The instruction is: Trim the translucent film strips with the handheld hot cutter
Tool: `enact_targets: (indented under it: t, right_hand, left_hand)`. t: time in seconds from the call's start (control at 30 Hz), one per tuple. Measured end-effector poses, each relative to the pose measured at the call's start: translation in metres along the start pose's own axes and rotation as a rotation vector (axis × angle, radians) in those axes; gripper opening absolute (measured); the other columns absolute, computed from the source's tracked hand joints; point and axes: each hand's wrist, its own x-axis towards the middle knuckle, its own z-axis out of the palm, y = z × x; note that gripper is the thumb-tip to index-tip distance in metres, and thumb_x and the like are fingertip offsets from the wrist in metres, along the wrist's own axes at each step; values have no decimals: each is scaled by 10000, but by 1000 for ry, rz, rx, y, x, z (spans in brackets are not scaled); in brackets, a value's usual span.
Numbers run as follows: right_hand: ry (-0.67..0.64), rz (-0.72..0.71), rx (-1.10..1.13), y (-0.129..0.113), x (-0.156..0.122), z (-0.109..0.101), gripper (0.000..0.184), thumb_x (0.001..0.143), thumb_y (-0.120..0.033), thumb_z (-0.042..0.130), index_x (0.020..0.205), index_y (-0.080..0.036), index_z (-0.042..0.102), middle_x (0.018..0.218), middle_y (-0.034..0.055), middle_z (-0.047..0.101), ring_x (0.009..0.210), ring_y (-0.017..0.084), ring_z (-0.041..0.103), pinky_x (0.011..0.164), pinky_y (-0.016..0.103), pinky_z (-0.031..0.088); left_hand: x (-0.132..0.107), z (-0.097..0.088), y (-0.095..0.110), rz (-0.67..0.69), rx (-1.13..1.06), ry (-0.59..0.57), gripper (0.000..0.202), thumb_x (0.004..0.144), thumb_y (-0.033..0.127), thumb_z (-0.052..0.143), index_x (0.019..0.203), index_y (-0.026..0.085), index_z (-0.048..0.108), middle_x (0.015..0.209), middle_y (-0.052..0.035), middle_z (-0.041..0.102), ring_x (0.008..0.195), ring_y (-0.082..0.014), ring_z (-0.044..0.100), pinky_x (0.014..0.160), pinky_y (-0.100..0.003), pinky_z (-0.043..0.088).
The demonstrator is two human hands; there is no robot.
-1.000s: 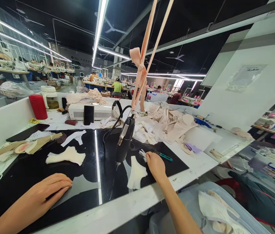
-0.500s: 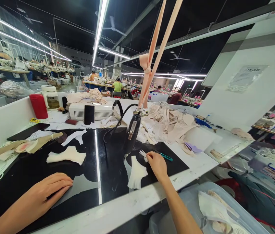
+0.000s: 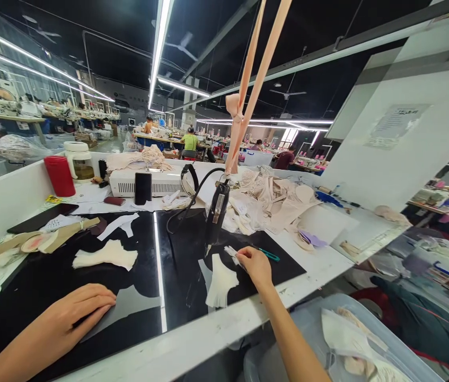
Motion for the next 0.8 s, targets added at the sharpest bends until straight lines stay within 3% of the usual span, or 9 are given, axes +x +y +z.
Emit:
enact_targets:
  t: [0.8]
  right_hand:
    - [-37,-98,75,8,6,6,353,1037,-424,711,1301,-189,696,1322,81,708,1109,263,726,935,447,639]
  left_hand:
    - [-3,2,-5,-11,15,-12,288,1104,429,566,1065,296,818,1112,-2,810,991,-156,796,952,-182,623]
